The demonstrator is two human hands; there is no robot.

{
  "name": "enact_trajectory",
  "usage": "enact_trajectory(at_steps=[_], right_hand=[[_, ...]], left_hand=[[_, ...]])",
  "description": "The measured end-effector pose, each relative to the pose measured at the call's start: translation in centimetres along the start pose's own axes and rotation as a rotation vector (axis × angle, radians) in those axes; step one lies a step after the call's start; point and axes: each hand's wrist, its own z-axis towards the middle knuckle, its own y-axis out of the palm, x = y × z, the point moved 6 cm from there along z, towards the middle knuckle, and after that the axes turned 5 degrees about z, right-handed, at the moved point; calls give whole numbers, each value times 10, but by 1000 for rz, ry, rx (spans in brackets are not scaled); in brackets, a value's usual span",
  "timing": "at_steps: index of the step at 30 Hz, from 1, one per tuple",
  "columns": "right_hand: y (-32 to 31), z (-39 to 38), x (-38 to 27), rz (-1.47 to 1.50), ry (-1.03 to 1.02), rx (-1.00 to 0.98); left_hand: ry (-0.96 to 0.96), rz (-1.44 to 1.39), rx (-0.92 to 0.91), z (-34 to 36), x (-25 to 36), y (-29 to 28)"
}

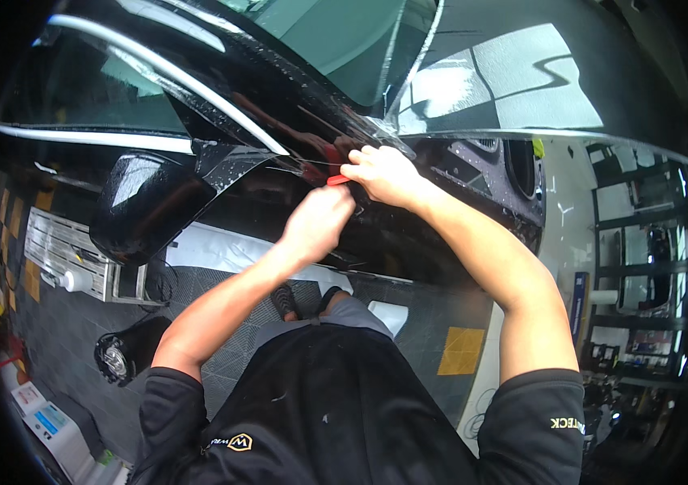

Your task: The person applies a transparent protective film to the front fender of a black car. They smooth the film with a red squeegee, spray liquid from a bottle, and trim excess film with a knife along the panel edges.

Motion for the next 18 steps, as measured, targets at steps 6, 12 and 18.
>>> enact_trajectory(at_steps=[6, 12, 18], right_hand=[[23, -20, 8, 54, 60, 79], [41, -44, 6, 104, 73, 286], [60, -82, -10, 213, 361, 337]], left_hand=[[370, 153, 309, 16, -9, -62], [335, 439, 255, 64, -27, -58], [324, 487, 134, 75, -34, -35]])
